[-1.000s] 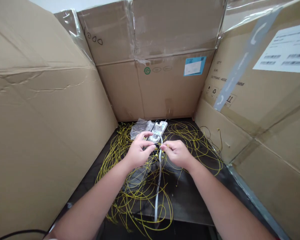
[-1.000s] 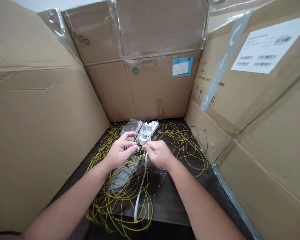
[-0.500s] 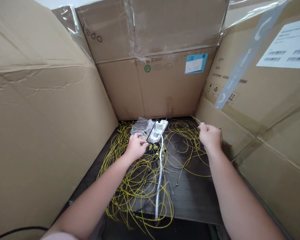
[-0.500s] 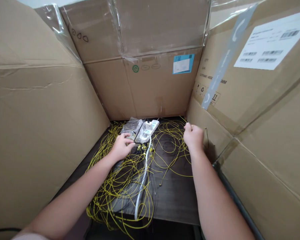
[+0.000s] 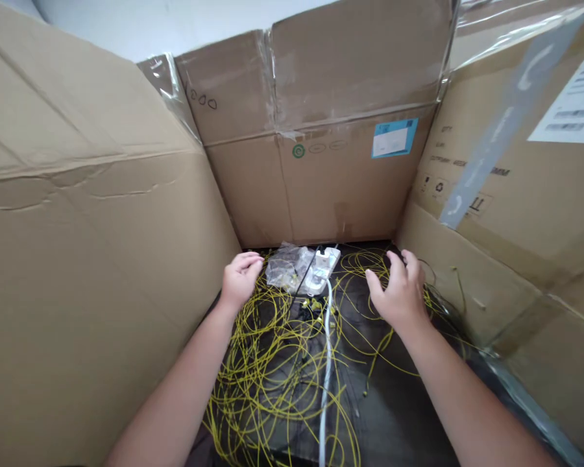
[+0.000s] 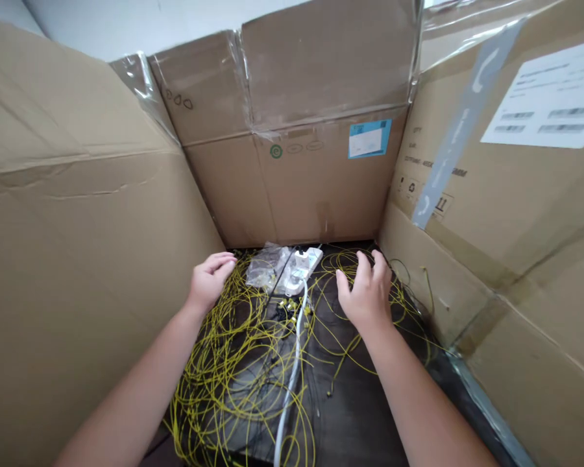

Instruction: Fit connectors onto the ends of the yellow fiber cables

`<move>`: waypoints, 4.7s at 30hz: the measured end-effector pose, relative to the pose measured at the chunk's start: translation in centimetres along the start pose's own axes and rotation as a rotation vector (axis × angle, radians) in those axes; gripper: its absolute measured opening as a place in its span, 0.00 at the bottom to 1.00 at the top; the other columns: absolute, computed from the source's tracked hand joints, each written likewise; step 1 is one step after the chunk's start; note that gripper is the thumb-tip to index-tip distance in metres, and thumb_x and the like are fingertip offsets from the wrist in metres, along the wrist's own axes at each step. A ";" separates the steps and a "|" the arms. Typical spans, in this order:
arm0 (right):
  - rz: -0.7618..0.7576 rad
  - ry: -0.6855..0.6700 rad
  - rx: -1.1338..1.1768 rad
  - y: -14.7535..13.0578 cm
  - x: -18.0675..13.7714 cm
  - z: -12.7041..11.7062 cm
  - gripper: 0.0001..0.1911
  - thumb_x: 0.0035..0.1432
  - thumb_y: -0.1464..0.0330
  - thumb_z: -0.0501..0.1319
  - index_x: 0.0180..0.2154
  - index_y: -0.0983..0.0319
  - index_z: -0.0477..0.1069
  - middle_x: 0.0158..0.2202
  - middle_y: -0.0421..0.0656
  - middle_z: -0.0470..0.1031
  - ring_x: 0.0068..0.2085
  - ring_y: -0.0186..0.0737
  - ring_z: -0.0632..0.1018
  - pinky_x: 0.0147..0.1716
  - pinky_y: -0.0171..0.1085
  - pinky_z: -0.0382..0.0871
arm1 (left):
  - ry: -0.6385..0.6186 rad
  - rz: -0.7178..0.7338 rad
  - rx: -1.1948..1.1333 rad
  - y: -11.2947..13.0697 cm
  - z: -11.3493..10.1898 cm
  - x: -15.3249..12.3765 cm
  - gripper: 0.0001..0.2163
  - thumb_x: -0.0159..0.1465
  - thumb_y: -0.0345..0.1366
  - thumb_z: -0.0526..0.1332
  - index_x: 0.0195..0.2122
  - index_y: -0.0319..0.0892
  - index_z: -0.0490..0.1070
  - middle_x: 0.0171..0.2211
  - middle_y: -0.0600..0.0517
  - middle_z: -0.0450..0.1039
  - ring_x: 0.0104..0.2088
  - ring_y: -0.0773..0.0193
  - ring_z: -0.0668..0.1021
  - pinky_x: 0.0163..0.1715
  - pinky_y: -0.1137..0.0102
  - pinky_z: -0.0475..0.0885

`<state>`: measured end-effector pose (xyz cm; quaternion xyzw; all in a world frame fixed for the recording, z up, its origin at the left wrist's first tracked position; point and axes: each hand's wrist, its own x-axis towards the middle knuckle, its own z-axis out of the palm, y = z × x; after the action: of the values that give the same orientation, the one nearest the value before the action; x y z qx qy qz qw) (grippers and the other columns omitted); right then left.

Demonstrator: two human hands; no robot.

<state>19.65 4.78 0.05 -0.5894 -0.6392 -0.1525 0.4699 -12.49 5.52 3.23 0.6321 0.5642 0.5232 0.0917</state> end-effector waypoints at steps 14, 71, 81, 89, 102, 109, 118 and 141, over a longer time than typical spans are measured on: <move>-0.231 -0.128 0.165 -3.0 -2.8 1.9 0.19 0.56 0.63 0.55 0.45 0.68 0.67 0.50 0.56 0.61 0.50 0.52 0.65 0.50 0.50 0.63 | -0.147 0.020 0.274 -4.6 3.1 4.3 0.17 0.51 0.23 0.55 0.42 0.40 0.71 0.46 0.46 0.71 0.49 0.58 0.70 0.52 0.63 0.61; -0.424 -0.490 0.209 -7.8 -4.7 4.0 0.16 0.61 0.68 0.48 0.25 0.64 0.66 0.23 0.43 0.69 0.25 0.34 0.69 0.27 0.33 0.57 | -0.168 -0.287 -0.344 3.1 6.3 -8.1 0.15 0.54 0.40 0.60 0.15 0.37 0.70 0.15 0.55 0.65 0.19 0.69 0.67 0.20 0.75 0.61; -0.197 -0.618 0.210 -8.1 -4.3 3.6 0.08 0.56 0.67 0.55 0.37 0.62 0.70 0.29 0.42 0.73 0.29 0.36 0.73 0.27 0.33 0.59 | -0.199 -0.289 -0.383 2.5 6.3 -8.1 0.13 0.55 0.40 0.60 0.19 0.36 0.73 0.17 0.54 0.68 0.21 0.69 0.69 0.22 0.74 0.63; 0.020 -0.616 0.701 -8.0 -4.3 2.7 0.09 0.57 0.67 0.56 0.29 0.62 0.72 0.27 0.41 0.74 0.28 0.34 0.72 0.29 0.32 0.63 | -0.432 -0.255 -0.396 3.7 5.6 -8.3 0.13 0.58 0.39 0.58 0.23 0.36 0.75 0.15 0.54 0.66 0.17 0.71 0.67 0.19 0.75 0.63; 0.046 -0.633 0.843 -7.2 -3.6 0.1 0.12 0.56 0.65 0.55 0.24 0.63 0.64 0.21 0.38 0.65 0.23 0.31 0.64 0.24 0.32 0.58 | -0.538 0.383 0.005 7.1 3.8 -6.2 0.09 0.60 0.32 0.56 0.36 0.41 0.76 0.26 0.51 0.74 0.27 0.68 0.74 0.30 0.73 0.69; 0.713 -0.336 1.574 -5.5 -0.9 0.3 0.09 0.57 0.63 0.52 0.28 0.62 0.60 0.31 0.43 0.70 0.34 0.37 0.74 0.34 0.39 0.71 | -0.306 0.332 0.104 6.1 2.9 -4.9 0.09 0.60 0.33 0.56 0.36 0.42 0.76 0.33 0.50 0.77 0.33 0.65 0.77 0.37 0.72 0.70; 0.808 0.193 1.465 -1.9 2.3 -2.1 0.14 0.57 0.67 0.51 0.23 0.60 0.48 0.16 0.30 0.48 0.14 0.25 0.50 0.11 0.25 0.45 | -0.229 0.380 0.363 5.1 0.9 -4.4 0.11 0.61 0.33 0.53 0.40 0.41 0.74 0.35 0.49 0.76 0.36 0.63 0.77 0.40 0.70 0.70; 1.025 0.199 1.330 -0.4 2.6 -1.9 0.16 0.58 0.56 0.52 0.26 0.61 0.58 0.15 0.29 0.46 0.13 0.25 0.48 0.09 0.27 0.43 | -0.088 0.197 0.201 6.3 -0.3 -4.3 0.10 0.58 0.35 0.57 0.37 0.42 0.77 0.35 0.50 0.78 0.34 0.63 0.78 0.38 0.70 0.73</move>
<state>20.39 4.84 3.17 -0.3911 -0.2050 0.4360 0.7842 -8.08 -0.28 5.41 0.7129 0.5442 0.4423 0.0009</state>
